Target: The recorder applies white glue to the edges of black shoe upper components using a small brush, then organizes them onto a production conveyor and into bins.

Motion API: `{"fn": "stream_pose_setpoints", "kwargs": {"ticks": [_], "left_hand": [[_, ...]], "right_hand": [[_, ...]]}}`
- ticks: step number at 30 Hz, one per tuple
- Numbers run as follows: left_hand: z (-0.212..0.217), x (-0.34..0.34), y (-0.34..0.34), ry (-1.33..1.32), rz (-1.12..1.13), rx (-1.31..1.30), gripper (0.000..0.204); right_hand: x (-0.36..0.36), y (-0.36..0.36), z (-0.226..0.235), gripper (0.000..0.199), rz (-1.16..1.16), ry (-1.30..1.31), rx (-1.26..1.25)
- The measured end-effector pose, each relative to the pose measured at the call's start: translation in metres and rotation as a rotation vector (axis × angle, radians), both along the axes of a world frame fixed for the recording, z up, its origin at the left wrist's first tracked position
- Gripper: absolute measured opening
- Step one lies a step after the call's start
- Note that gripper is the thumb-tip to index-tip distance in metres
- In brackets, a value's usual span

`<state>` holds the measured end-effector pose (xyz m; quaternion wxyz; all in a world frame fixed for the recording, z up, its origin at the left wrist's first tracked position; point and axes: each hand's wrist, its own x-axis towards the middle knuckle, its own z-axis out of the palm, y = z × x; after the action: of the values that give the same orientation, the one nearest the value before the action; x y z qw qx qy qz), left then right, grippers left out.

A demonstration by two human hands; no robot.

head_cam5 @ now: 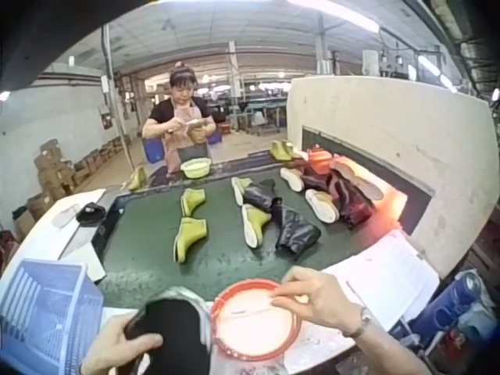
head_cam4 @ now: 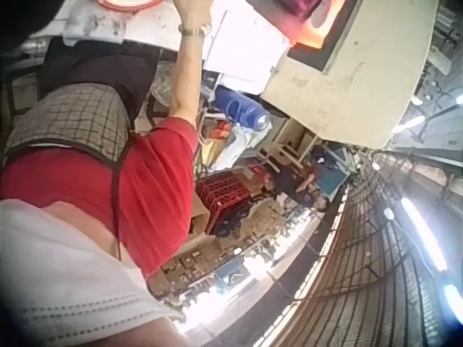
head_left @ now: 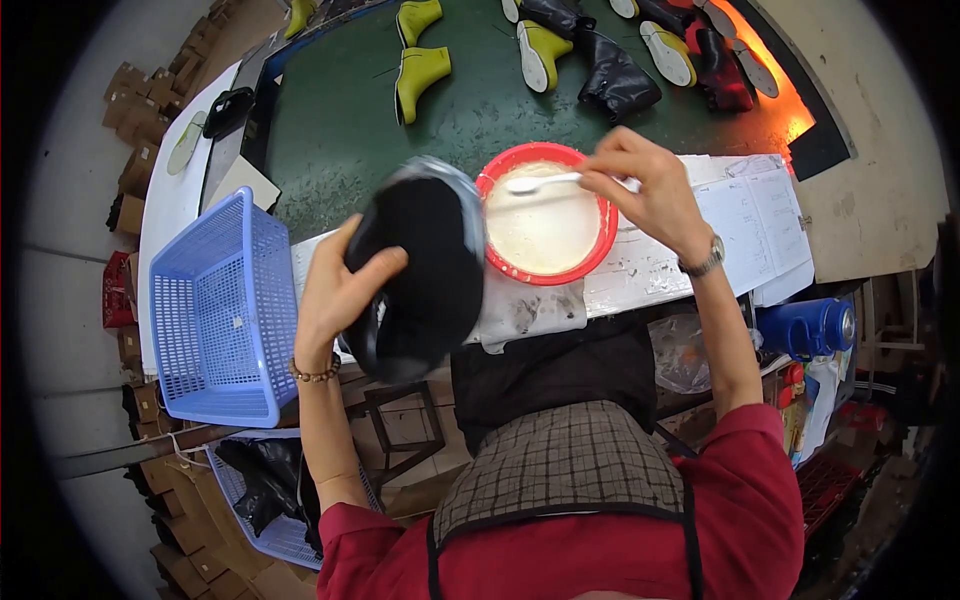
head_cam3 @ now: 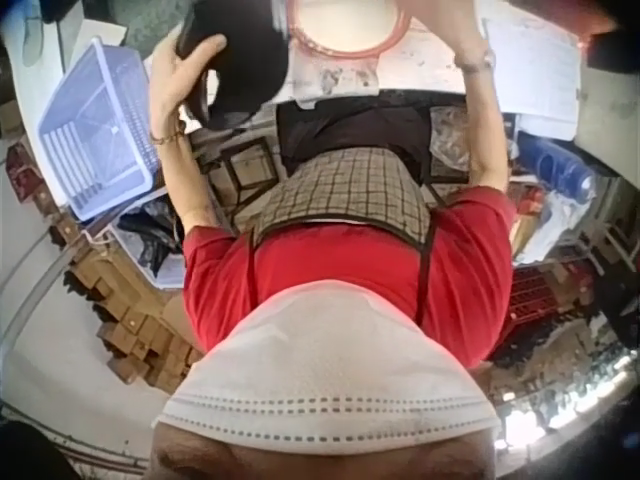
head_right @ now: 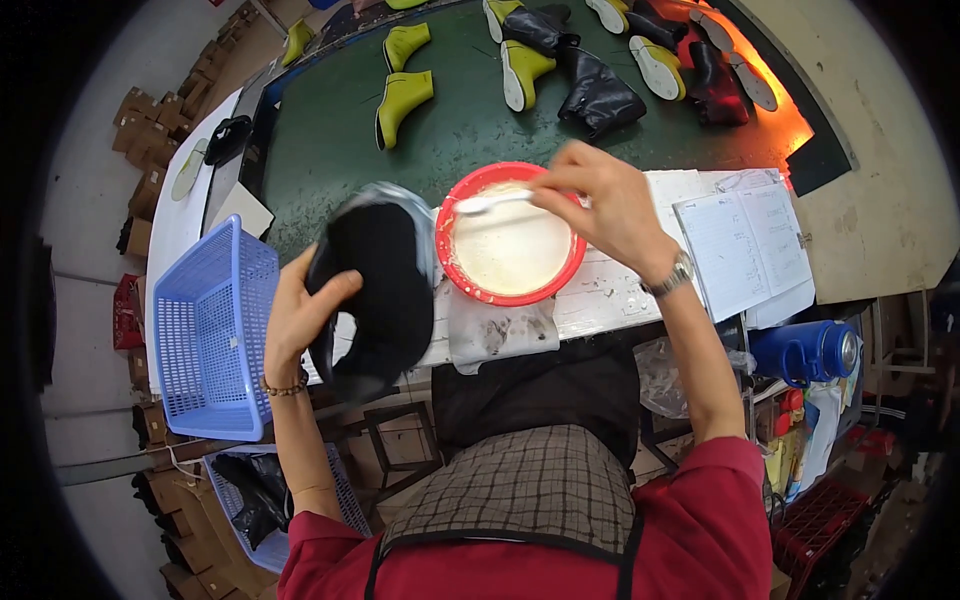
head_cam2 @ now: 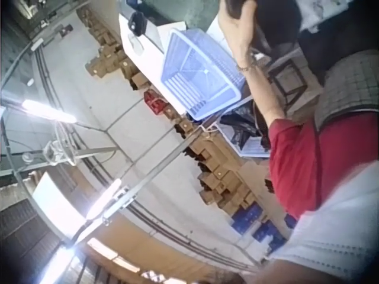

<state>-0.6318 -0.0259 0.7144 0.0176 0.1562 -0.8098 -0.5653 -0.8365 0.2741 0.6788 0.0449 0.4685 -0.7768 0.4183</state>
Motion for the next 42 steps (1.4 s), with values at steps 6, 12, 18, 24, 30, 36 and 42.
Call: {"fn": "stream_pose_setpoints", "kwargs": {"ticks": [6, 12, 18, 24, 30, 36, 42], "left_hand": [[-0.087, 0.009, -0.026, 0.219, 0.226, -0.091, 0.084], [-0.104, 0.048, -0.017, 0.034, -0.014, -0.627, 0.126], [-0.112, 0.048, -0.006, 0.133, 0.155, -0.663, 0.095], [-0.079, 0.045, 0.019, 0.387, 0.215, -0.529, 0.084], [-0.055, 0.040, 0.050, 0.458, 0.069, -0.568, 0.077], [-0.042, 0.040, 0.060, 0.640, -0.075, -0.523, 0.072], [-0.057, 0.032, 0.063, 0.647, 0.190, -0.486, 0.094]], "right_hand": [[0.022, 0.033, -0.035, 0.010, -0.318, 0.143, 0.400], [0.023, 0.030, -0.039, 0.013, -0.319, 0.322, 0.438], [0.031, 0.038, -0.042, 0.013, -0.375, 0.089, 0.348], [0.043, 0.031, -0.030, 0.013, -0.305, -0.352, -0.104], [0.045, 0.003, -0.019, 0.013, -0.161, -0.342, -0.188], [0.012, -0.006, -0.013, 0.015, -0.226, -0.113, -0.306], [0.035, 0.003, -0.014, 0.022, -0.170, -0.041, -0.314]]}}
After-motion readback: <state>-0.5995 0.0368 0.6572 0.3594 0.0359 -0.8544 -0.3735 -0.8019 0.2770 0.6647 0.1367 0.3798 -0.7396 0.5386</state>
